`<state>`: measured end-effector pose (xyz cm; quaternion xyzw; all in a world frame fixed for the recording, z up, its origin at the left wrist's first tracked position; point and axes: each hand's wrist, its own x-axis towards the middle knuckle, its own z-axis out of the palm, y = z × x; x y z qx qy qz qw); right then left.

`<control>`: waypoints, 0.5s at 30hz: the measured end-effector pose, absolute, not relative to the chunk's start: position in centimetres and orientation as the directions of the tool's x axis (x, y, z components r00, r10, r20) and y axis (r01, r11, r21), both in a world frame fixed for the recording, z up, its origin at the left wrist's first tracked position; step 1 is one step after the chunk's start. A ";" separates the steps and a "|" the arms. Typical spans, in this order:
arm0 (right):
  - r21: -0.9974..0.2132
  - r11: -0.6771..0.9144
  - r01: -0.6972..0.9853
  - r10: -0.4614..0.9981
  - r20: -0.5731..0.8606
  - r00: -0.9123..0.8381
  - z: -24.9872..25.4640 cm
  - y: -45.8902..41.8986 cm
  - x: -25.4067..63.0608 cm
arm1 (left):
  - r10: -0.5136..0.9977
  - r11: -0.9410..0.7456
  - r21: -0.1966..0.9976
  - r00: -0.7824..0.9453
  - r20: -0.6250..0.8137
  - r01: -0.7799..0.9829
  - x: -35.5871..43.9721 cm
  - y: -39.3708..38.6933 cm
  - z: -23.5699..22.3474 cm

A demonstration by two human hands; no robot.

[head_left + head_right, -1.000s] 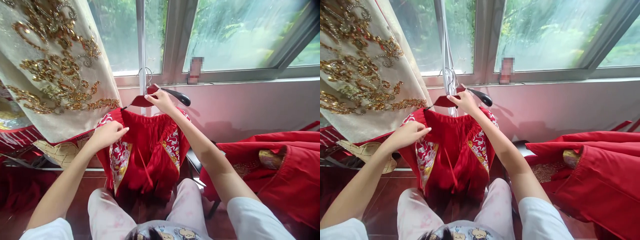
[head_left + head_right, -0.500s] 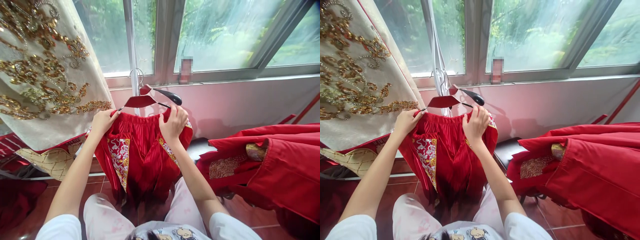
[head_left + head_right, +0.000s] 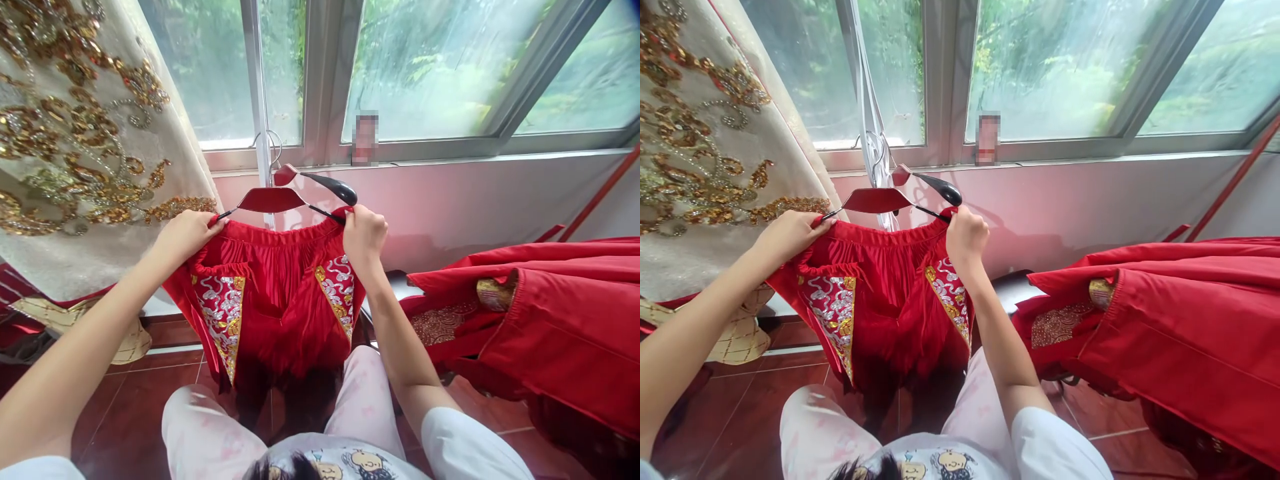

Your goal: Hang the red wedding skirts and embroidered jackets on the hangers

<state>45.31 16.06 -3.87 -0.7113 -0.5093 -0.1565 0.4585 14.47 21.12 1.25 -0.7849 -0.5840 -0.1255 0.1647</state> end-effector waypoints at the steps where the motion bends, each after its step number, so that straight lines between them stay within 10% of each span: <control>1: -0.514 -0.073 0.854 0.564 0.685 0.461 -3.5 16.2 44.8 | 0.877 -0.258 -0.112 0.281 0.390 0.960 14.7 21.1 1.1; 7: -0.546 0.010 0.838 0.494 0.731 0.471 -3.6 16.6 43.4 | 0.884 -0.262 -0.054 0.262 0.388 0.964 15.6 20.9 0.0; 15: -0.258 0.159 0.953 0.384 0.905 0.181 -10.2 16.5 44.3 | 0.797 -0.352 0.024 0.286 0.532 0.936 14.9 21.8 -0.9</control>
